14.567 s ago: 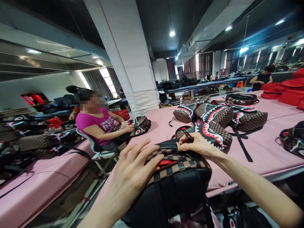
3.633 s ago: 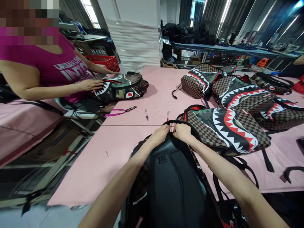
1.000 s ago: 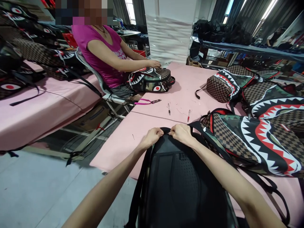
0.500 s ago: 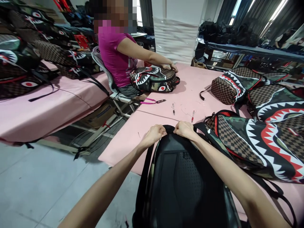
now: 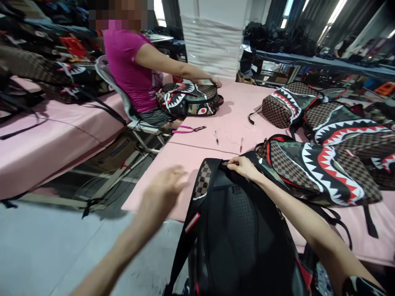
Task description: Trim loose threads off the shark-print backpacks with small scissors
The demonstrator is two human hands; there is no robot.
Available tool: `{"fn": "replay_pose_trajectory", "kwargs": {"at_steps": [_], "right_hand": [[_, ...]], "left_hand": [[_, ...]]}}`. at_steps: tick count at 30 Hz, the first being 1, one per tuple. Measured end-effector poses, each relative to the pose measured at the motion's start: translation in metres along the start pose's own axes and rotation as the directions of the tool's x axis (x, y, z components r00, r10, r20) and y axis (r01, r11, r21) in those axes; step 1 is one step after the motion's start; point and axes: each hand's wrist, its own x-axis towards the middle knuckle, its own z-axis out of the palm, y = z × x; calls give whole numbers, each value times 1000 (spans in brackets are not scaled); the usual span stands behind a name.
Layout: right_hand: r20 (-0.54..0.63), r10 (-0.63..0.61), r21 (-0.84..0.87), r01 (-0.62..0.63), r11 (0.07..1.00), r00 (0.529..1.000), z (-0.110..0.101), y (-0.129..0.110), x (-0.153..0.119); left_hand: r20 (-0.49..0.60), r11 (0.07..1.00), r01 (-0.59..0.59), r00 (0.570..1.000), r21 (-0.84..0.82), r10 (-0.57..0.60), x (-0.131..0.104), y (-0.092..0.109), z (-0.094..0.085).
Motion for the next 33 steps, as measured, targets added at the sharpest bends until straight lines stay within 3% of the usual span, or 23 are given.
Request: {"fn": "replay_pose_trajectory", "kwargs": {"at_steps": [2,4,5,6,8,10,13,15,18,20,21,22,23,24,25,26,27,28,29,31,33], "right_hand": [[-13,34,93,-32,995,999,-6,2,-12],[-33,70,256,-59,965,997,-9,7,-29],[-53,91,337,-68,939,994,-11,10,-38],[-83,116,409,-72,910,990,-15,15,-49],[-169,185,532,-69,844,968,-25,27,-70],[-239,268,651,-51,758,933,-37,40,-91],[-254,369,779,-37,626,894,-50,58,-116],[-250,390,806,-33,591,886,-53,65,-127],[-261,369,804,-11,594,892,-50,73,-135],[-295,345,769,8,639,891,-46,79,-137],[-329,336,728,10,686,883,-44,81,-137],[-360,317,653,-5,757,878,-41,83,-136],[-374,283,553,-33,833,883,-38,85,-134],[-364,239,441,-60,896,900,-35,85,-132],[-330,190,334,-74,940,925,-31,84,-128],[-281,143,249,-71,966,949,-27,82,-123],[-231,96,192,-51,980,968,-22,79,-117],[-194,53,162,-21,987,980,-18,74,-110],[-178,17,143,9,990,984,-14,70,-103],[-161,-47,80,60,995,986,-8,62,-92],[-145,-96,24,101,995,985,-5,58,-86]], "left_hand": [[112,986,-155,980,-69,162,-6,38,49],[187,949,-293,932,-112,310,-2,63,96],[144,955,-284,945,-83,294,4,70,116],[93,985,-173,980,-18,174,13,73,132],[28,993,27,999,116,-30,36,73,154],[25,971,101,994,216,-109,58,74,167],[64,962,87,992,259,-107,80,85,182],[85,965,90,990,245,-114,87,93,187],[125,975,65,988,211,-93,79,99,179],[228,991,-36,974,129,5,60,98,166],[344,991,-128,932,30,110,48,97,158],[481,970,-215,843,-112,242,36,95,150],[587,930,-265,721,-256,367,25,92,143],[642,896,-277,626,-348,443,16,87,137],[653,896,-272,614,-352,443,10,81,132],[616,931,-257,698,-260,365,8,74,129],[511,972,-216,827,-98,235,9,66,127],[356,988,-138,929,74,103,13,57,126],[209,978,-49,978,205,5,17,49,125],[81,944,56,993,326,-87,26,38,125],[95,935,67,990,348,-106,30,32,126]]}}
